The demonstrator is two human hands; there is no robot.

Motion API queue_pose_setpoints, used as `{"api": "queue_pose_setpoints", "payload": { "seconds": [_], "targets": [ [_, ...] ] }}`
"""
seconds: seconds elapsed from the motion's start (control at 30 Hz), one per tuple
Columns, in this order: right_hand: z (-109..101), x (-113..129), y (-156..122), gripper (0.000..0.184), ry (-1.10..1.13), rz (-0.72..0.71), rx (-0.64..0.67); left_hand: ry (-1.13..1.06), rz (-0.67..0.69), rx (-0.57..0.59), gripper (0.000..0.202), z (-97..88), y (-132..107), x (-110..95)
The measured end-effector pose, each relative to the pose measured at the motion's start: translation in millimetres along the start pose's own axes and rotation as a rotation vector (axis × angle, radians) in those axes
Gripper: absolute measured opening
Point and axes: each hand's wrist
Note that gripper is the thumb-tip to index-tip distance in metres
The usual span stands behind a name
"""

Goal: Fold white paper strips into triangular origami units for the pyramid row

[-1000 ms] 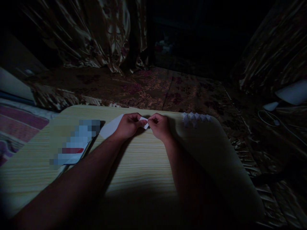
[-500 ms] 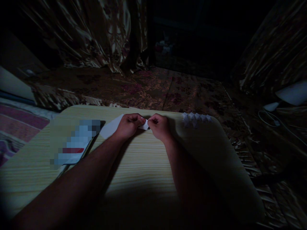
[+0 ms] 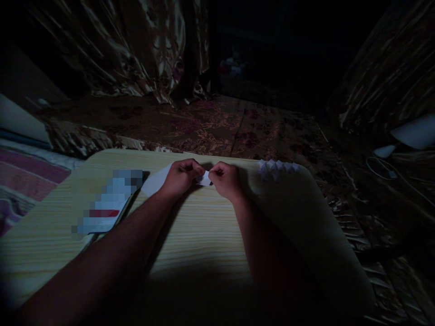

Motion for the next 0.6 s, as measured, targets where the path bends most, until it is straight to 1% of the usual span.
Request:
{"api": "queue_pose_setpoints", "payload": {
  "seconds": [0.13,0.3,0.43,0.6],
  "targets": [
    [-1,0,1,0.005,-0.008,0.017,-0.024,0.03,0.024,0.018,0.015,0.6,0,2],
    [0,-4,2,0.007,0.002,-0.012,-0.035,0.094,0.064,0.061,0.021,1.1,-1,1],
    [-1,-10,5,0.013,0.092,0.01,-0.059,0.074,0.065,0.005,0.023,1.1,-1,1],
    [-3,-15,8,0.009,0.133,0.044,-0.047,0.041,0.046,-0.043,0.023,0.9,2,6]
  ]
}}
Point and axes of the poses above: each hand's wrist, its own y-axis towards the middle knuckle, its own z-axis out of the palm, x = y × z, and after that the axes turned 2 degrees about z, right-handed
